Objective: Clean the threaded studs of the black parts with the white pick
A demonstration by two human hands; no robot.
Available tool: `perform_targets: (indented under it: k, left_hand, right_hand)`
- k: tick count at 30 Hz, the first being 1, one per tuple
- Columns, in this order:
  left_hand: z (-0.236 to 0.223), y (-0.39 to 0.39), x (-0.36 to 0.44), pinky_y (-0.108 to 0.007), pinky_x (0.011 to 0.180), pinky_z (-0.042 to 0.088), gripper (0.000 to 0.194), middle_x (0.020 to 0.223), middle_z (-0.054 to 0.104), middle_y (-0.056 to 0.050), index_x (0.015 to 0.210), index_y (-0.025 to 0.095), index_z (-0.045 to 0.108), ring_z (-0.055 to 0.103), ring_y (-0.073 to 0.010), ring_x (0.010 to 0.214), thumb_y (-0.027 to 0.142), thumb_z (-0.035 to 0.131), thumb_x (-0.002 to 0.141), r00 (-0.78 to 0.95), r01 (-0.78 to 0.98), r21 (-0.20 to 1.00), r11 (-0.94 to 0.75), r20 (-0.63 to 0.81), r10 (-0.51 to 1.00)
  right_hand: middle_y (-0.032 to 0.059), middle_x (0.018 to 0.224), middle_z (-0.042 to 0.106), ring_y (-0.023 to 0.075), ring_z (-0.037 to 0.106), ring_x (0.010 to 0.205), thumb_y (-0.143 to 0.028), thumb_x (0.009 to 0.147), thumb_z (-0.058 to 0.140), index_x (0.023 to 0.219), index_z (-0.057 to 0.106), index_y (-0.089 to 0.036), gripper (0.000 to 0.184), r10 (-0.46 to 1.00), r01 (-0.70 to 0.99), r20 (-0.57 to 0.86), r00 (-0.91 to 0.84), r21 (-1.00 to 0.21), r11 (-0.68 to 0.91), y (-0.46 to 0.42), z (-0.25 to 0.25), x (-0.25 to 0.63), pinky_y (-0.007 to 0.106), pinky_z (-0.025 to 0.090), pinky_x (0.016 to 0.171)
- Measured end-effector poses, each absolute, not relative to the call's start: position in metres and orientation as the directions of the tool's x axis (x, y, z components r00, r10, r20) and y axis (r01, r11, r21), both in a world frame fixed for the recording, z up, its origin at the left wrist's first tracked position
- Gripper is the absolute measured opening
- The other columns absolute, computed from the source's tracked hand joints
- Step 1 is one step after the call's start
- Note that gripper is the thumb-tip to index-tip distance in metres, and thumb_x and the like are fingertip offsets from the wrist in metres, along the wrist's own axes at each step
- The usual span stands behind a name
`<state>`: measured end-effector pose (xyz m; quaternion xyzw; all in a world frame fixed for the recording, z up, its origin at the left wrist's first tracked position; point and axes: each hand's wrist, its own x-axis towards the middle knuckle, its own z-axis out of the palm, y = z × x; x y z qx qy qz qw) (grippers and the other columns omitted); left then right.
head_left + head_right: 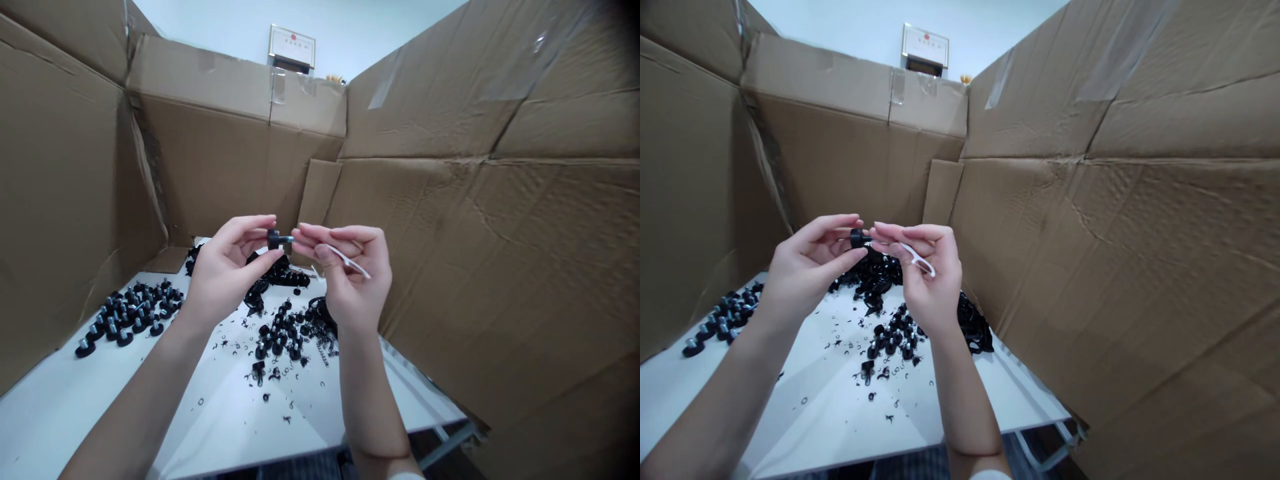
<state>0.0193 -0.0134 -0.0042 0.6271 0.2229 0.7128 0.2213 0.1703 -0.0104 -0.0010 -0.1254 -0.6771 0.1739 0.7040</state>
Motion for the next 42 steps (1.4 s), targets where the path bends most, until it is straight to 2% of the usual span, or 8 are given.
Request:
perform_targets:
  k: [4, 7, 10, 15, 21, 31, 36, 42]
  left_hand:
    - [-0.004, -0.015, 0.020, -0.031, 0.097, 0.054, 0.025, 0.111, 0.066, -0.004, 0.099, 0.021, 0.072, 0.064, -0.0174, 0.105, 0.014, 0.073, 0.076, -0.098, -0.023, 0.554, -0.832, 0.827, 0.554]
    - [-0.002, -0.018, 0.021, -0.031, 0.093, 0.056, 0.024, 0.103, 0.067, -0.003, 0.097, 0.022, 0.071, 0.066, -0.0168, 0.100, 0.014, 0.073, 0.075, -0.094, -0.011, 0.579, -0.815, 0.811, 0.578]
    - [0.000, -0.024, 0.022, -0.027, 0.087, 0.057, 0.023, 0.100, 0.068, -0.001, 0.096, 0.022, 0.070, 0.067, -0.0145, 0.093, 0.014, 0.075, 0.075, -0.098, 0.009, 0.604, -0.797, 0.794, 0.600]
    - [0.000, -0.029, 0.022, -0.025, 0.082, 0.057, 0.023, 0.097, 0.068, 0.000, 0.095, 0.023, 0.070, 0.067, -0.0134, 0.089, 0.016, 0.077, 0.074, -0.116, 0.016, 0.619, -0.785, 0.781, 0.614]
    - [-0.002, -0.030, 0.023, -0.026, 0.083, 0.058, 0.023, 0.097, 0.066, 0.000, 0.095, 0.023, 0.069, 0.067, -0.0133, 0.088, 0.015, 0.076, 0.075, -0.152, 0.027, 0.600, -0.799, 0.793, 0.590]
    - [-0.005, -0.026, 0.026, -0.020, 0.079, 0.058, 0.024, 0.092, 0.066, 0.001, 0.094, 0.021, 0.069, 0.066, -0.0101, 0.086, 0.009, 0.074, 0.074, -0.175, 0.156, 0.500, -0.852, 0.863, 0.475]
    - [-0.007, -0.024, 0.029, -0.020, 0.082, 0.058, 0.026, 0.093, 0.064, 0.001, 0.096, 0.021, 0.068, 0.066, -0.0093, 0.088, 0.006, 0.072, 0.075, -0.163, 0.165, 0.456, -0.875, 0.887, 0.431]
    - [-0.008, -0.024, 0.030, -0.019, 0.082, 0.057, 0.029, 0.094, 0.062, 0.001, 0.098, 0.020, 0.067, 0.064, -0.0082, 0.088, 0.004, 0.071, 0.075, -0.141, 0.267, 0.371, -0.890, 0.928, 0.344]
  right_hand:
    - [0.0016, 0.108, 0.072, 0.0136, 0.072, 0.074, -0.022, 0.091, 0.057, 0.090, 0.059, -0.026, 0.005, 0.320, 0.002, 0.946, 0.057, -0.320, 0.947, -0.007, -0.002, 0.172, 0.031, 0.063, 0.059]
    - [-0.0012, 0.101, 0.069, 0.0118, 0.068, 0.074, -0.019, 0.083, 0.068, 0.080, 0.068, -0.029, 0.012, 0.185, 0.147, 0.975, 0.119, -0.202, 0.968, -0.006, -0.001, 0.173, 0.031, 0.060, 0.063]
    - [-0.0024, 0.083, 0.070, 0.0144, 0.068, 0.080, -0.017, 0.081, 0.070, 0.081, 0.071, -0.031, 0.014, 0.129, 0.170, 0.986, 0.109, -0.147, 0.975, -0.004, 0.001, 0.175, 0.033, 0.060, 0.068]
    - [0.0006, 0.089, 0.073, 0.0200, 0.074, 0.088, -0.021, 0.084, 0.067, 0.084, 0.066, -0.027, 0.006, 0.199, 0.150, 0.973, 0.121, -0.216, 0.965, -0.002, -0.002, 0.175, 0.039, 0.063, 0.072]
    - [0.0022, 0.095, 0.071, 0.0200, 0.074, 0.091, -0.011, 0.085, 0.062, 0.090, 0.064, -0.026, 0.016, 0.186, 0.132, 0.979, 0.081, -0.195, 0.972, -0.010, -0.006, 0.170, 0.039, 0.062, 0.075]
    - [0.0038, 0.094, 0.072, 0.0187, 0.073, 0.089, -0.003, 0.081, 0.063, 0.093, 0.063, -0.021, 0.021, -0.023, 0.291, 0.997, 0.067, 0.002, 0.957, -0.009, -0.004, 0.166, 0.037, 0.063, 0.071]
    - [0.0048, 0.097, 0.071, 0.0195, 0.073, 0.091, -0.005, 0.083, 0.061, 0.095, 0.063, -0.021, 0.020, 0.008, 0.309, 0.997, 0.076, -0.031, 0.950, -0.007, -0.008, 0.165, 0.039, 0.064, 0.073]
    - [0.0047, 0.097, 0.070, 0.0190, 0.073, 0.091, -0.007, 0.085, 0.060, 0.094, 0.062, -0.021, 0.017, 0.054, 0.309, 0.995, 0.083, -0.077, 0.948, -0.007, -0.009, 0.165, 0.037, 0.064, 0.073]
